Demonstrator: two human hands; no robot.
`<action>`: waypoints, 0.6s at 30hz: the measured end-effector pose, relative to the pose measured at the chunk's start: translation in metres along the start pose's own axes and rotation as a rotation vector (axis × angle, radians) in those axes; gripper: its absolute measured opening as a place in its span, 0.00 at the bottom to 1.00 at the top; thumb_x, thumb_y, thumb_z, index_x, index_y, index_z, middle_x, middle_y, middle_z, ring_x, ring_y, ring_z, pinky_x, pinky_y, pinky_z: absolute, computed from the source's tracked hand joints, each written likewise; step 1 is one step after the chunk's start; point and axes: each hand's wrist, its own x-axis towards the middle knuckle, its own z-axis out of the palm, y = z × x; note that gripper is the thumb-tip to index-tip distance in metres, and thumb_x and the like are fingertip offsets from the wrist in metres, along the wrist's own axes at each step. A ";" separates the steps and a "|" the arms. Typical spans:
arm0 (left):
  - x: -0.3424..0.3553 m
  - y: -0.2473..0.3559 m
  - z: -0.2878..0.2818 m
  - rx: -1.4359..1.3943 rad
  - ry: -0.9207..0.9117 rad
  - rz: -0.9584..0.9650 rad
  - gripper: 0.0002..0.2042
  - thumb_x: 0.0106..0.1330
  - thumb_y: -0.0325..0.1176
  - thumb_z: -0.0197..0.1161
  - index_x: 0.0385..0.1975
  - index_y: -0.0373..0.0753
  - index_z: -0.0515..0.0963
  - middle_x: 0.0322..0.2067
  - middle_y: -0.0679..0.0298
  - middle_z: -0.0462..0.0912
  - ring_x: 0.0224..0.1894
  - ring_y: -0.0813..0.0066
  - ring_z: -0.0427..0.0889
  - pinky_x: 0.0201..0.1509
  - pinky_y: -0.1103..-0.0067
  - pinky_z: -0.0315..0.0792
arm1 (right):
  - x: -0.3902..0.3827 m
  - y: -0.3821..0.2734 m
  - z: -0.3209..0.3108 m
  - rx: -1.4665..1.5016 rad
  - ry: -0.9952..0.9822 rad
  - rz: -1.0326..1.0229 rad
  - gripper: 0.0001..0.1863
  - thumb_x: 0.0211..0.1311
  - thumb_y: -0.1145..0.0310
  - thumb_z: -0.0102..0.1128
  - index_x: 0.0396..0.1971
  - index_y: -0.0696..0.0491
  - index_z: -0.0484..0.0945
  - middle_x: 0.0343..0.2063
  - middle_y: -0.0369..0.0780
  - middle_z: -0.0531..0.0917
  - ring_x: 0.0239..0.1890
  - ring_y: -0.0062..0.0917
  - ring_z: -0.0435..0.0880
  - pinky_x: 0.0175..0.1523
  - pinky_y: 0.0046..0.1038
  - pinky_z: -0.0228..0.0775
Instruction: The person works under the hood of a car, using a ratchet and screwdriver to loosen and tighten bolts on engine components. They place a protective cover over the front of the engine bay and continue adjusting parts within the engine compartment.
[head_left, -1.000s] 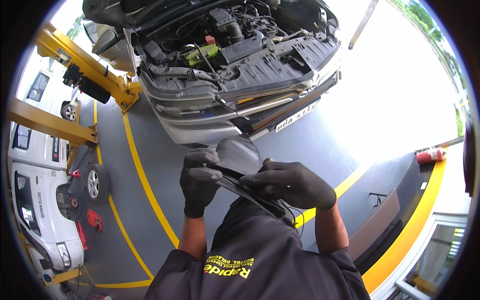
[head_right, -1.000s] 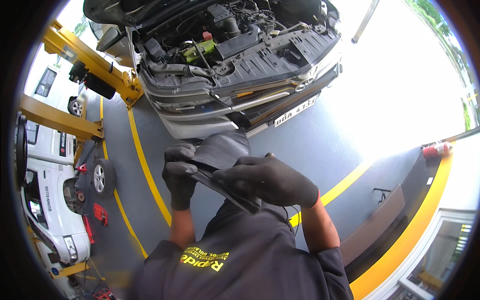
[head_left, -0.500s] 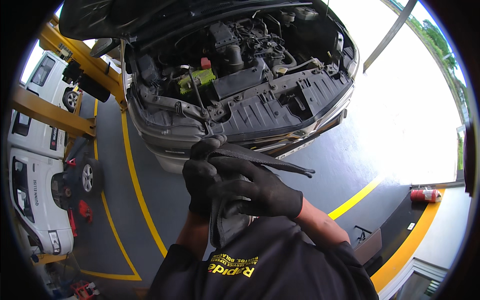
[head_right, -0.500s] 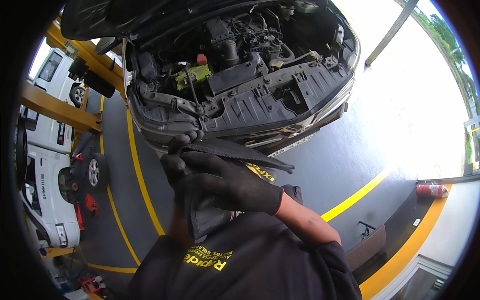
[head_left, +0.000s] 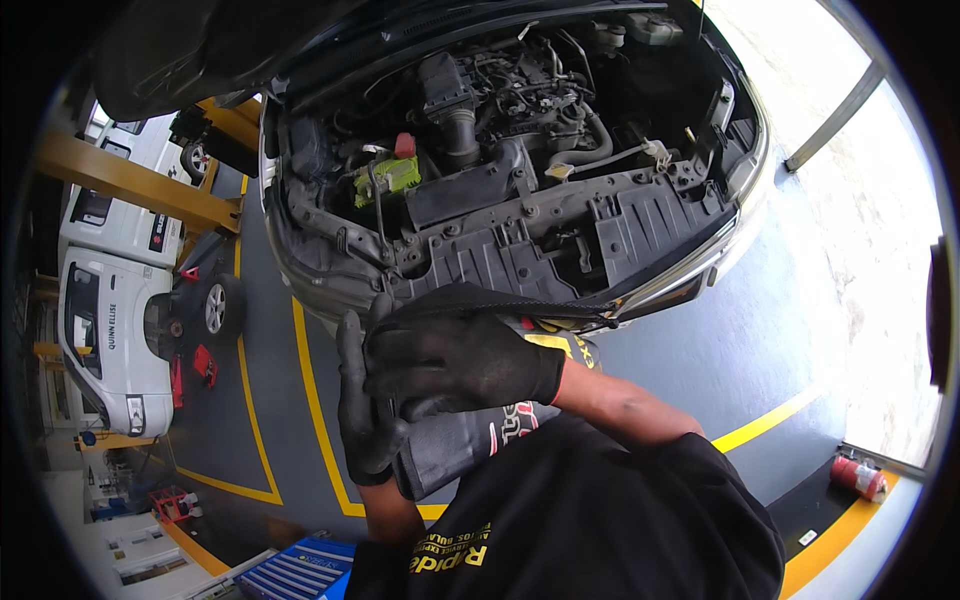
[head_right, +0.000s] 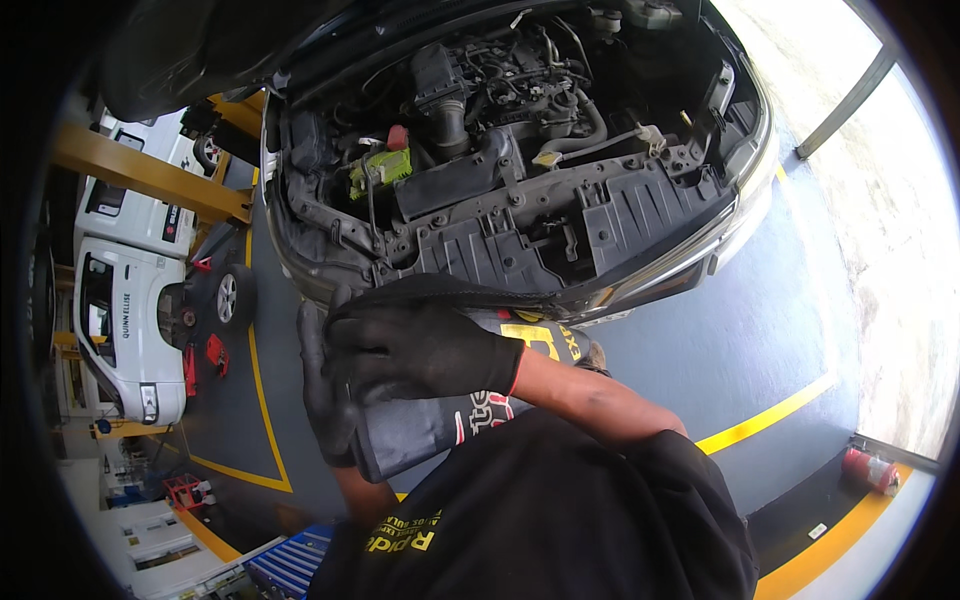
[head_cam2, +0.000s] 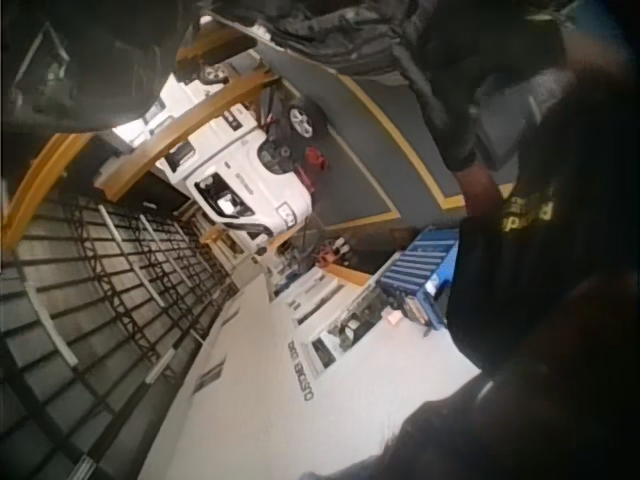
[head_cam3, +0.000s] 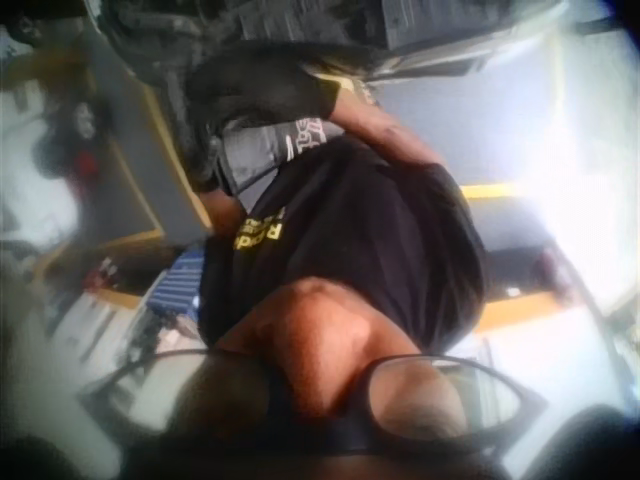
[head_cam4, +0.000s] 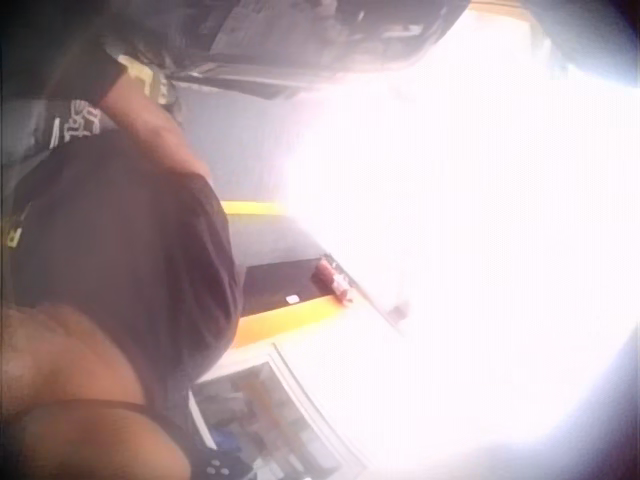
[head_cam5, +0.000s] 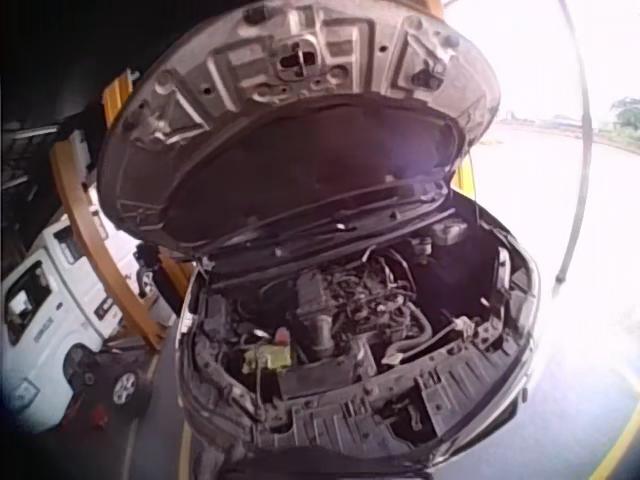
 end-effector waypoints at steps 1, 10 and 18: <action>-0.001 0.004 0.009 0.057 0.016 -0.059 0.64 0.69 0.59 0.77 0.90 0.32 0.40 0.87 0.40 0.54 0.87 0.48 0.60 0.88 0.59 0.54 | -0.004 0.003 -0.006 0.028 0.015 -0.041 0.29 0.65 0.59 0.69 0.67 0.39 0.82 0.66 0.37 0.81 0.72 0.37 0.81 0.67 0.40 0.81; -0.020 0.023 0.094 0.095 0.380 -0.353 0.37 0.74 0.34 0.67 0.82 0.28 0.66 0.73 0.48 0.80 0.72 0.65 0.80 0.79 0.71 0.68 | -0.053 0.021 -0.071 -0.058 -0.024 -0.127 0.34 0.66 0.61 0.67 0.74 0.38 0.78 0.67 0.32 0.81 0.71 0.29 0.82 0.65 0.37 0.82; -0.045 0.017 0.114 0.060 0.347 -0.230 0.21 0.85 0.42 0.60 0.59 0.27 0.85 0.53 0.55 0.91 0.55 0.68 0.89 0.62 0.72 0.79 | -0.039 0.026 -0.093 0.115 -0.086 -0.191 0.27 0.64 0.51 0.71 0.63 0.37 0.82 0.61 0.32 0.82 0.73 0.30 0.77 0.67 0.44 0.73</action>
